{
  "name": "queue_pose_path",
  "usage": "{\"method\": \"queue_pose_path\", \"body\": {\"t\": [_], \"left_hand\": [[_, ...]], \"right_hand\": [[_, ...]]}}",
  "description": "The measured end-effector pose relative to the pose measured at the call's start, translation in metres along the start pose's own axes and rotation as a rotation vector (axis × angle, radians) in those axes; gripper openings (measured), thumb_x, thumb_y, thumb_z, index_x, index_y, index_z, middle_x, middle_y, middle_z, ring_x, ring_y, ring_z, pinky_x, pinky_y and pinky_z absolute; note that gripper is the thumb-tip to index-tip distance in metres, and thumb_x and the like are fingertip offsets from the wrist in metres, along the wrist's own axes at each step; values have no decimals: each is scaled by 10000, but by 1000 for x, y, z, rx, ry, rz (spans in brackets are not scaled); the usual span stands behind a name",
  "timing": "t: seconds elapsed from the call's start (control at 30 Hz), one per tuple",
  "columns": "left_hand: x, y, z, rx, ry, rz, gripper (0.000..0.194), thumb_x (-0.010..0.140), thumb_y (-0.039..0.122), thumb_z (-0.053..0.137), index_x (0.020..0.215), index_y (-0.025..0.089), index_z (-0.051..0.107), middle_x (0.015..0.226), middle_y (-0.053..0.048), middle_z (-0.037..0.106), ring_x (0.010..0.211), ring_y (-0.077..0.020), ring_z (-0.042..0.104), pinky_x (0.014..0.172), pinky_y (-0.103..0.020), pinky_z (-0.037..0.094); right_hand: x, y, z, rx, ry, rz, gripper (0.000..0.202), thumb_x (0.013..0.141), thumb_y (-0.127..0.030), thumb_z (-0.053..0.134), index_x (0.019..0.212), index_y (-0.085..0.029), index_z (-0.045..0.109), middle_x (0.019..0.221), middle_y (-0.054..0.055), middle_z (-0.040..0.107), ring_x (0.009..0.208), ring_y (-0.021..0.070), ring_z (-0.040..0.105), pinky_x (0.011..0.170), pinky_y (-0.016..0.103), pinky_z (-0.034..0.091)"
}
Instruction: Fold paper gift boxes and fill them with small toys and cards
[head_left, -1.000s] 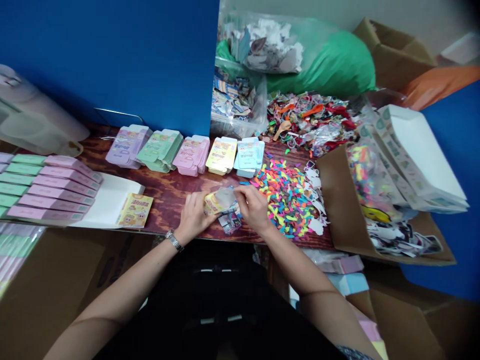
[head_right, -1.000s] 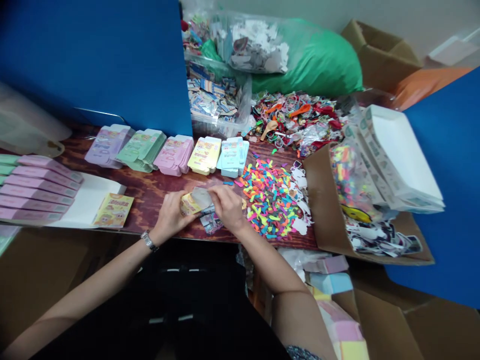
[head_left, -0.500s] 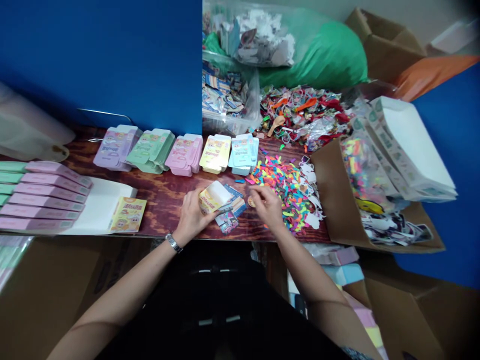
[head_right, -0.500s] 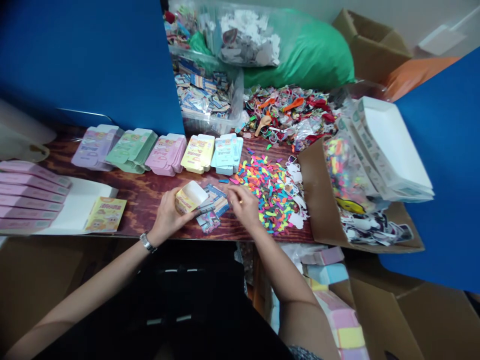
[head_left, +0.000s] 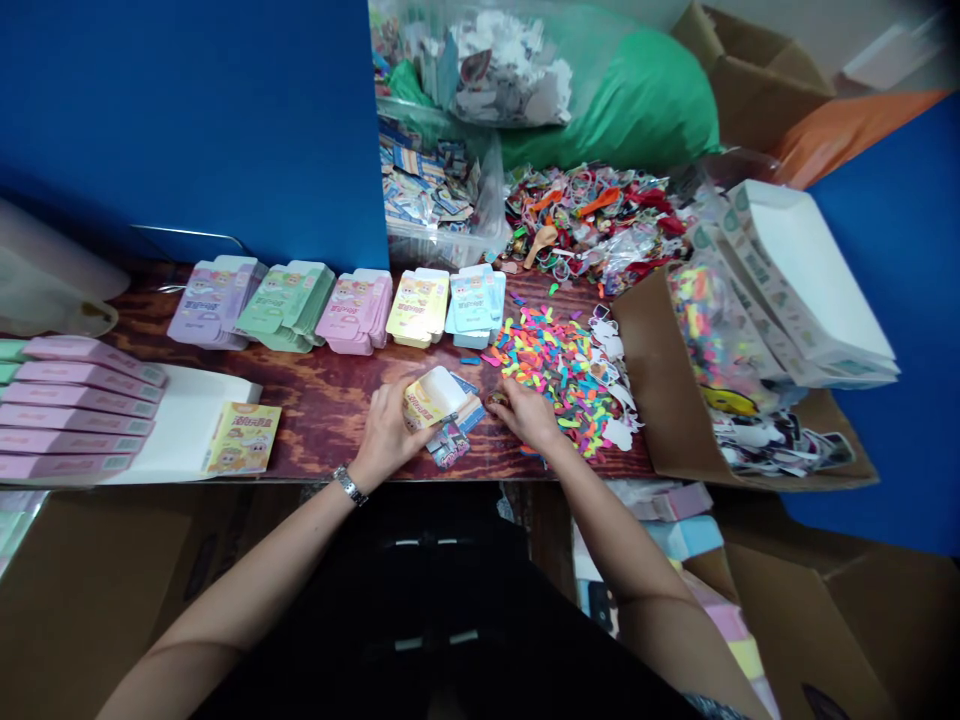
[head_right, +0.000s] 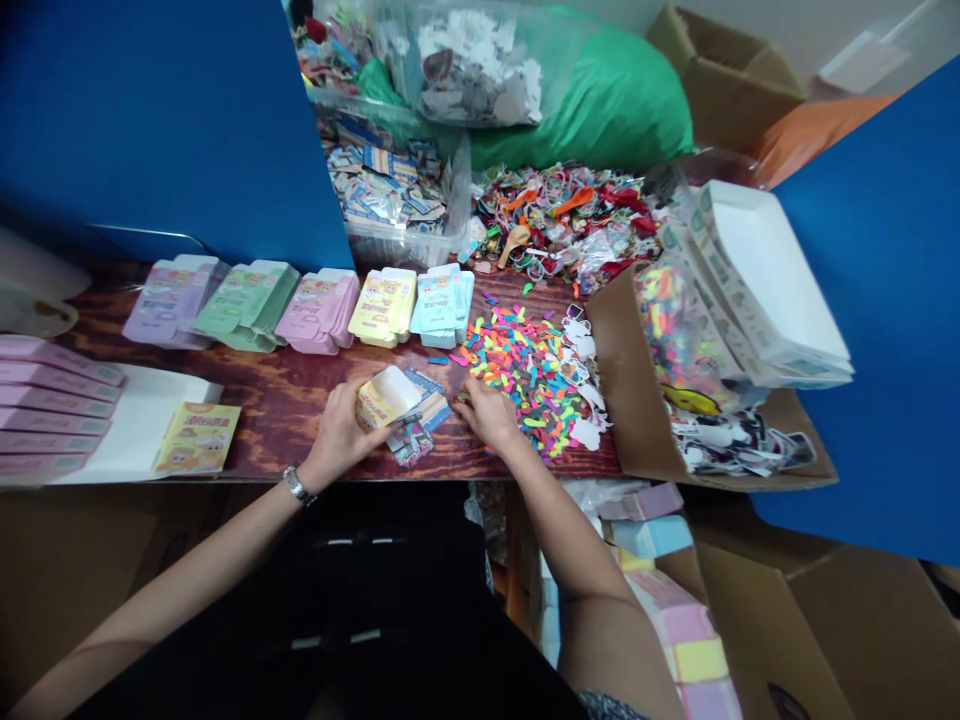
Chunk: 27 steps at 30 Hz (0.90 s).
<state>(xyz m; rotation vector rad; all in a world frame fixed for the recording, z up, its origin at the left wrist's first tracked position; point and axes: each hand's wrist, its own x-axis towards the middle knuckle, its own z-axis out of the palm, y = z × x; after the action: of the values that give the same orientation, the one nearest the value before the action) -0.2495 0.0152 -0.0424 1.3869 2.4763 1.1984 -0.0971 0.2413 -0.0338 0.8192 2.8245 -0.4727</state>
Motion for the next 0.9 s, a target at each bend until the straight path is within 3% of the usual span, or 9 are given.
{"method": "queue_pose_path", "body": {"t": [0.07, 0.23, 0.37, 0.53, 0.7, 0.8, 0.9], "left_hand": [[1, 0, 1, 10, -19, 20, 656, 789, 406, 711, 1319, 143, 427, 1168, -138, 554, 1055, -283, 524, 927, -413, 440], [4, 0, 6, -2, -41, 59, 657, 774, 350, 689, 1333, 122, 429, 1241, -161, 542, 1130, -305, 509, 973, -429, 428], [7, 0, 12, 14, -51, 92, 659, 766, 302, 678, 1348, 120, 428, 1256, -156, 546, 1132, -304, 513, 979, -425, 428], [9, 2, 21, 83, -77, 115, 675, 763, 284, 667, 1363, 103, 416, 1271, -167, 534, 1154, -321, 494, 990, -438, 420], [14, 13, 30, 59, -127, 135, 694, 761, 244, 654, 1386, 105, 389, 1268, -156, 524, 1144, -305, 493, 986, -419, 428], [18, 15, 33, 52, -123, 137, 679, 775, 279, 659, 1378, 112, 396, 1252, -150, 539, 1130, -302, 509, 977, -421, 433], [20, 11, 32, 68, -104, 118, 687, 778, 347, 672, 1366, 107, 411, 1220, -154, 558, 1109, -311, 528, 953, -430, 446]], "right_hand": [[-2, -1, -6, 102, 36, -77, 189, 968, -333, 518, 1051, -182, 595, 988, 44, 654, 867, 151, 602, 690, 218, 357], [-9, -8, -24, 341, 224, -194, 197, 979, -292, 471, 1059, -171, 604, 1007, 35, 658, 903, 136, 608, 790, 217, 409], [-11, -11, -29, 413, 234, -249, 185, 964, -280, 494, 993, -161, 633, 958, 32, 664, 859, 126, 608, 786, 215, 428], [-18, -28, -33, 692, 391, -248, 255, 979, -336, 514, 1156, -181, 610, 1043, 32, 667, 862, 103, 633, 781, 202, 491], [-22, -53, -32, 491, 465, -491, 215, 983, -276, 513, 1119, -175, 644, 1148, 44, 649, 1037, 125, 616, 961, 248, 480], [-14, -33, -33, 437, 503, -511, 260, 991, -260, 492, 1193, -170, 628, 1194, 48, 632, 1116, 119, 586, 1001, 237, 458], [8, 26, -47, 355, 558, -250, 277, 996, -277, 470, 1190, -170, 636, 1150, 53, 647, 1060, 130, 602, 958, 238, 460]]}}
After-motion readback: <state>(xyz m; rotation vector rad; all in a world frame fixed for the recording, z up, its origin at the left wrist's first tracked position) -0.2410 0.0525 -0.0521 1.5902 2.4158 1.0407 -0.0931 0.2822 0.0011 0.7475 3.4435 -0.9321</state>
